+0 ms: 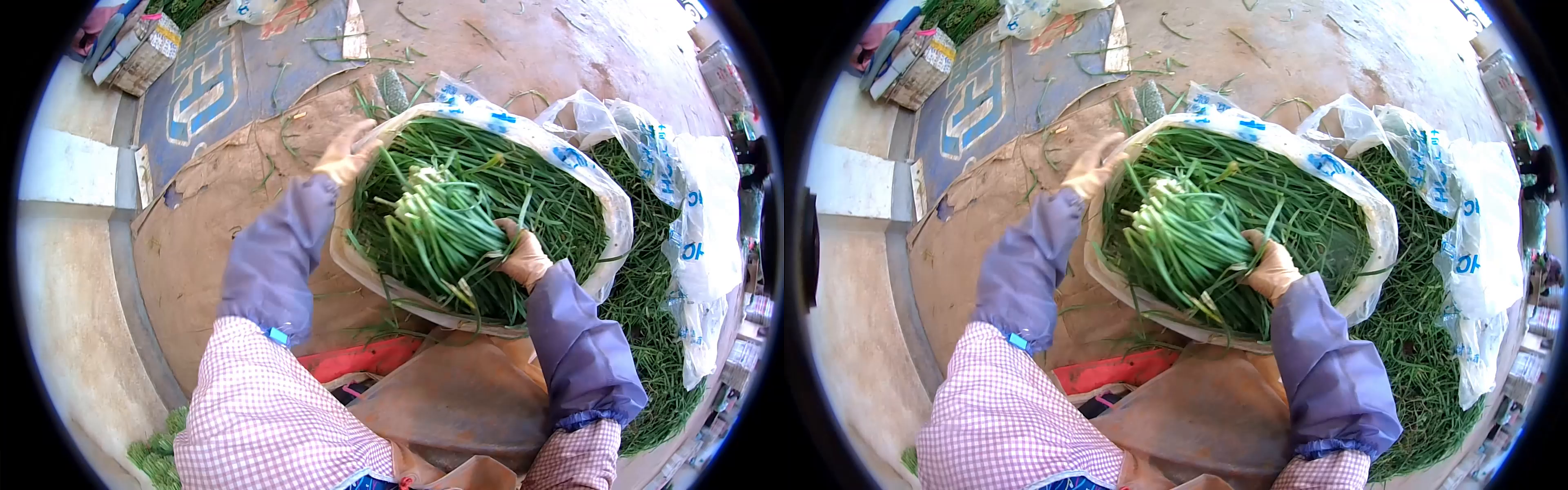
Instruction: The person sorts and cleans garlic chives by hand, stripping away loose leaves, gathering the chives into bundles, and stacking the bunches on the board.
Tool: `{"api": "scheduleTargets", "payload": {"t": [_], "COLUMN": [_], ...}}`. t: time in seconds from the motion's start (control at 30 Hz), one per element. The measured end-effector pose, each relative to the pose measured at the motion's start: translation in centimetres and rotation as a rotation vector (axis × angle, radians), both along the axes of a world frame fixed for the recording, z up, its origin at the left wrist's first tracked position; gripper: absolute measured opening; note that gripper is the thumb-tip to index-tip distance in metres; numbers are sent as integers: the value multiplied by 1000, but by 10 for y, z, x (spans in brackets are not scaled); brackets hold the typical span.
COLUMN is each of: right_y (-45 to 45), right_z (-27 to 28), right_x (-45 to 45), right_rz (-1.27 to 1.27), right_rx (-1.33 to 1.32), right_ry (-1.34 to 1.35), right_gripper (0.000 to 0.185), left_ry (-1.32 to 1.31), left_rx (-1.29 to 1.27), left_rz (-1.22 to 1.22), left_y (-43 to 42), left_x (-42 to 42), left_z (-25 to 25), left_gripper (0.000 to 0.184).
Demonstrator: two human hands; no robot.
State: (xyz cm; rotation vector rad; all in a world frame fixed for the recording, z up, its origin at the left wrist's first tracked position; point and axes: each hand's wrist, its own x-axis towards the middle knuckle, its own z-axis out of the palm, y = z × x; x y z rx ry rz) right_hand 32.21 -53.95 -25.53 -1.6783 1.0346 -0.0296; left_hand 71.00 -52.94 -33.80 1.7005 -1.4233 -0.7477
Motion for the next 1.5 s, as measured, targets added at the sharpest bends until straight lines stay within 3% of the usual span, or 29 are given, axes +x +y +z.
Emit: {"api": "scheduleTargets", "payload": {"t": [0.03,0.07,0.13,0.17,0.23,0.3,0.37,0.43,0.5,0.57,0.63,0.7,0.77,0.8,0.83,0.93,1.1,1.2,1.4,1.5], "right_y": [-1,-3,-4,-4,-4,-3,-9,-21,-42,-72,-100,-121,-144,-159,-162,-175,-214,-222,-195,-166], "right_z": [-1,-21,-1,3,-21,-30,8,50,81,73,61,30,-22,-61,-65,-41,-84,-99,-127,-141], "right_x": [1,-6,2,1,0,-1,9,12,-1,-24,-50,-74,-113,-137,-132,-120,-150,-171,-245,-268], "right_rz": [-27,-39,63,110,122,146,333,565,453,47,2,-99,-174,-252,-307,-397,-496,-504,-438,-631], "right_rx": [45,34,-67,-250,-203,-246,-166,-187,-217,-294,-1152,-1198,-981,-846,-950,-692,-439,-385,-272,-152], "right_ry": [-28,-101,43,180,41,88,261,387,223,55,354,597,585,201,131,542,416,454,499,216], "right_gripper": [49,48,45,51,61,66,70,76,71,65,61,63,56,48,38,38,43,45,52,44], "left_ry": [-212,-106,109,208,115,173,243,132,-31,-195,-370,-547,-676,-732,-784,-891,-887,-674,255,261], "left_rx": [-21,76,275,280,251,107,130,106,212,352,471,571,651,687,718,780,747,702,730,682], "left_rz": [-92,-27,96,134,100,122,228,115,13,-81,-170,-246,-315,-346,-374,-440,-478,-467,-375,-434], "left_y": [-19,-36,-73,-88,-111,-118,-153,-168,-172,-179,-186,-192,-192,-191,-190,-181,-173,-155,-117,-113], "left_x": [-6,-9,-13,-11,-4,-16,6,4,-5,-3,-1,-2,-6,-8,-9,-8,-5,6,16,12], "left_z": [-2,-4,-11,-16,-16,-2,-54,-66,-64,-61,-56,-51,-49,-48,-46,-46,-43,-39,-45,-40], "left_gripper": [46,40,30,20,19,24,26,27,27,27,27,27,27,27,27,28,28,28,31,38]}}
